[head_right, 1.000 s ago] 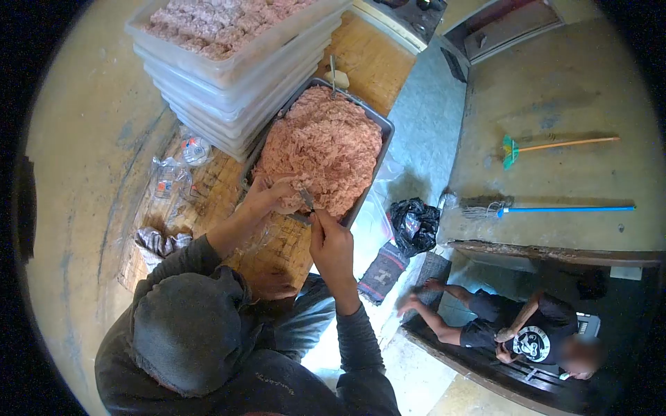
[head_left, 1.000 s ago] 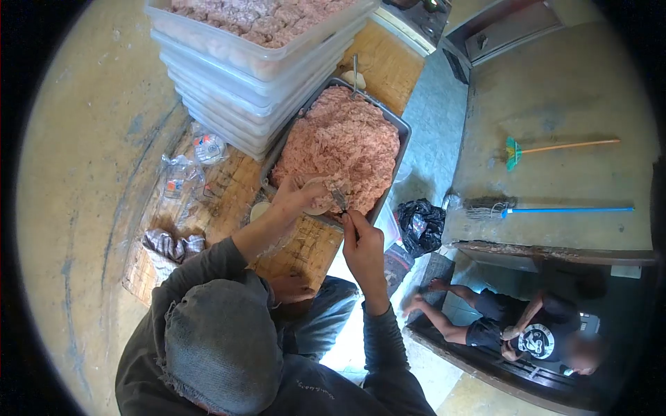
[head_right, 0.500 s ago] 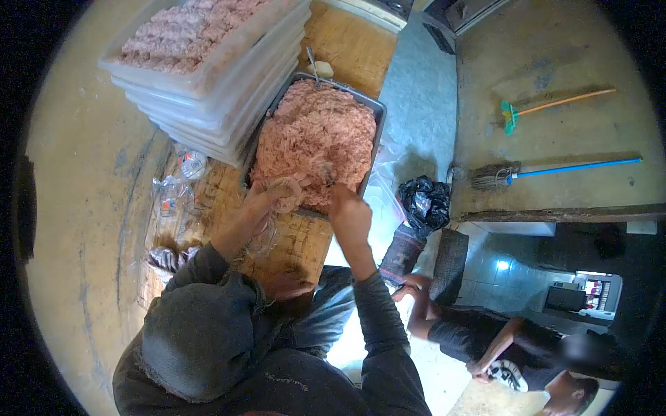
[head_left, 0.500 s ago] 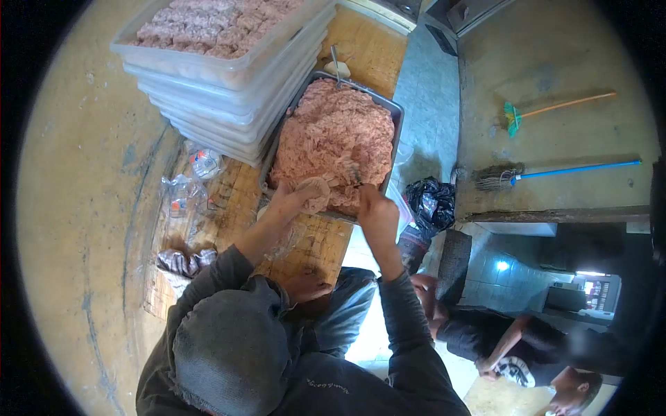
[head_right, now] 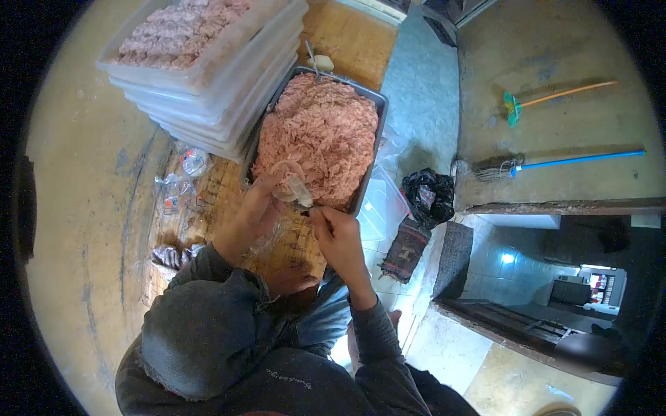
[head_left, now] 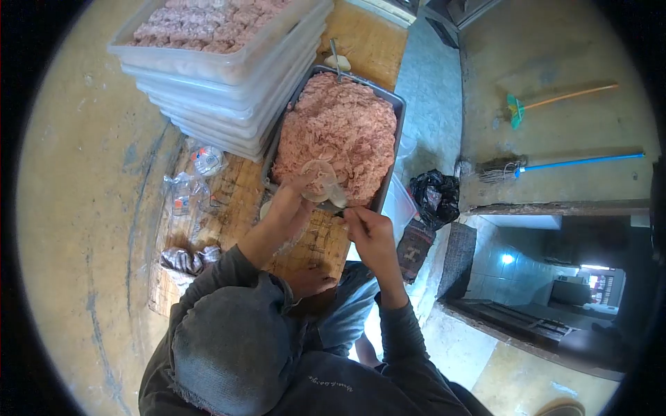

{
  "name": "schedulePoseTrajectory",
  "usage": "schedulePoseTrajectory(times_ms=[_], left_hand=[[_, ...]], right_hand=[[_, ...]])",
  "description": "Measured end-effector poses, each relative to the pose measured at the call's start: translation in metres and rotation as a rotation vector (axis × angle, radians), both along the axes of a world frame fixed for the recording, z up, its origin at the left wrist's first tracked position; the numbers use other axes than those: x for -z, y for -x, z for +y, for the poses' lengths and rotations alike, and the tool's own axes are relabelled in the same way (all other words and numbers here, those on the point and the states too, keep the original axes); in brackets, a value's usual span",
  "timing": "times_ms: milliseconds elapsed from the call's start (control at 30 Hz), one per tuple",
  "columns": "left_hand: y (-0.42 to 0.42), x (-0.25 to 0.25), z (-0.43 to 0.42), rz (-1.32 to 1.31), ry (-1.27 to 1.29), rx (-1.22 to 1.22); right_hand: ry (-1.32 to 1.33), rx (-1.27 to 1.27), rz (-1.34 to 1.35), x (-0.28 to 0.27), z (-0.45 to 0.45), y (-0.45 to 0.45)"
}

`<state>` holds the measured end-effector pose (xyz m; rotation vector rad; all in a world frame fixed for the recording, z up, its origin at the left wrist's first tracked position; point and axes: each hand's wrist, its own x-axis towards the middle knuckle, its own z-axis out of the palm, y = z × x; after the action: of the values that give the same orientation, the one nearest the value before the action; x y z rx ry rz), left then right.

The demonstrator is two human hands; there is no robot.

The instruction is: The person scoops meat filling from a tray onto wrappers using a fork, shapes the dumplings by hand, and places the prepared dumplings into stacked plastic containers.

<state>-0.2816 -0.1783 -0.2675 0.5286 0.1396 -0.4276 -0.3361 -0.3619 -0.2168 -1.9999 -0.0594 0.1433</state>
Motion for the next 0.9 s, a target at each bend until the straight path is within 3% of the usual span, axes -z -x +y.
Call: schedulePoseTrajectory(times_ms=[133, 333, 400, 467, 533, 600, 667, 733, 800, 833, 900], left_hand=[[0.004, -0.011, 0.004, 0.007, -0.045, 0.014], [0.005, -0.003, 0.013, -0.055, -0.128, 0.085], [-0.001, 0.005, 0.019, -0.098, -0.118, 0.063], [-0.003, 0.021, 0.026, -0.120, -0.101, 0.034], [-0.009, 0.034, 0.030, -0.094, -0.084, 0.081], [-0.003, 0.028, 0.023, -0.078, -0.126, 0.125], [-0.004, 0.021, 0.025, -0.071, -0.188, 0.170], [-0.008, 0.018, 0.030, -0.096, -0.124, 0.110], [-0.008, 0.016, 0.034, -0.087, -0.104, 0.064], [-0.005, 0.013, 0.034, -0.080, -0.080, 0.031], [-0.001, 0.007, 0.034, -0.046, 0.049, 0.086]], right_hand=[[-0.095, -0.054, 0.104, 0.025, 0.010, -0.008], [0.020, -0.180, 0.046, 0.025, -0.002, -0.020], [0.220, -0.262, -0.133, 0.008, -0.013, -0.017], [0.259, -0.246, -0.076, -0.022, -0.013, -0.018], [0.332, -0.049, -0.071, -0.044, -0.008, -0.024], [0.254, -0.066, -0.237, -0.030, -0.006, -0.042], [0.354, -0.146, -0.356, -0.002, -0.013, -0.059], [0.408, -0.130, -0.428, -0.010, -0.017, -0.064], [0.359, -0.056, -0.140, -0.012, -0.019, -0.052], [0.119, -0.081, -0.165, -0.004, -0.009, -0.044], [0.152, -0.162, -0.152, -0.001, 0.007, -0.031]])
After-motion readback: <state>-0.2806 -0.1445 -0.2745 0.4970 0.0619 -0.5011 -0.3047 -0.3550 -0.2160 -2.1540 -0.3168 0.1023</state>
